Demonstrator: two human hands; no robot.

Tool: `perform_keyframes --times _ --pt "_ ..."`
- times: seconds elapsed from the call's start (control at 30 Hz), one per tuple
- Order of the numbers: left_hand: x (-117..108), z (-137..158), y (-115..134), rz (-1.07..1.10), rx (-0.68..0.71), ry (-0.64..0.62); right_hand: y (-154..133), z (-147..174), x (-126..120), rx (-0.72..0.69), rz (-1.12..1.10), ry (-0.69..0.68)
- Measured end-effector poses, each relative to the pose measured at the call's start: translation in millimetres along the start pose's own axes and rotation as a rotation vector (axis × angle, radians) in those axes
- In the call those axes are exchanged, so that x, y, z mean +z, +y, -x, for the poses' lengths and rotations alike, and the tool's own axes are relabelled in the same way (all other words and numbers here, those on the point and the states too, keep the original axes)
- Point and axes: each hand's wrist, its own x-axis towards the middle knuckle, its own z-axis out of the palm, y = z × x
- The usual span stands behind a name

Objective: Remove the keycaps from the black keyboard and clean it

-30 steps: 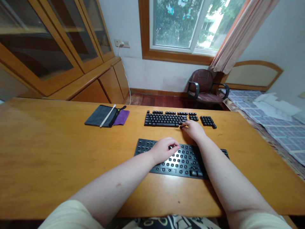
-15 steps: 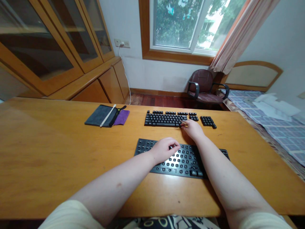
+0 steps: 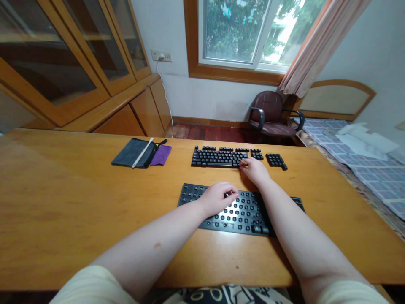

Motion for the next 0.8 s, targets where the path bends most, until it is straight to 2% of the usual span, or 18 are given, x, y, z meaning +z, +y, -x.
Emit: perform_keyframes --times 0.13,0.2,0.33,0.4,0.5,0.57,0.63,0.67,0.8 --pt "-1 -1 -2 -0.022 0.011 -0.006 0 0 2 -0.02 -0.016 0.029" --pt "-2 0 -1 -0.054 0.019 -0.024 -1 1 -2 -0.05 -0.06 0.098" --pt "1 4 2 -0.244 0.125 -0.127 -2 13 -32 -0.146 -0.265 0.368" --pt "7 8 4 -0.399 0.175 -0.178 -3 27 -53 -0.2 -0.39 0.43" --pt "17 14 3 -0.587 0.135 -0.208 -2 57 -74 -0.232 -0.521 0.361" --pt "20 16 4 -0.644 0.084 -0.24 -1 80 -76 -0.273 -0.573 0.17" --pt "18 16 6 -0.658 0.036 -0.287 -2 100 -69 -0.391 -0.601 -0.048" --pt "16 16 7 -0.656 0.007 -0.311 -3 109 -64 -0.451 -0.605 -0.113" --pt "4 16 16 -0.619 -0.124 -0.425 -11 125 -45 -0.572 -0.626 -0.148"
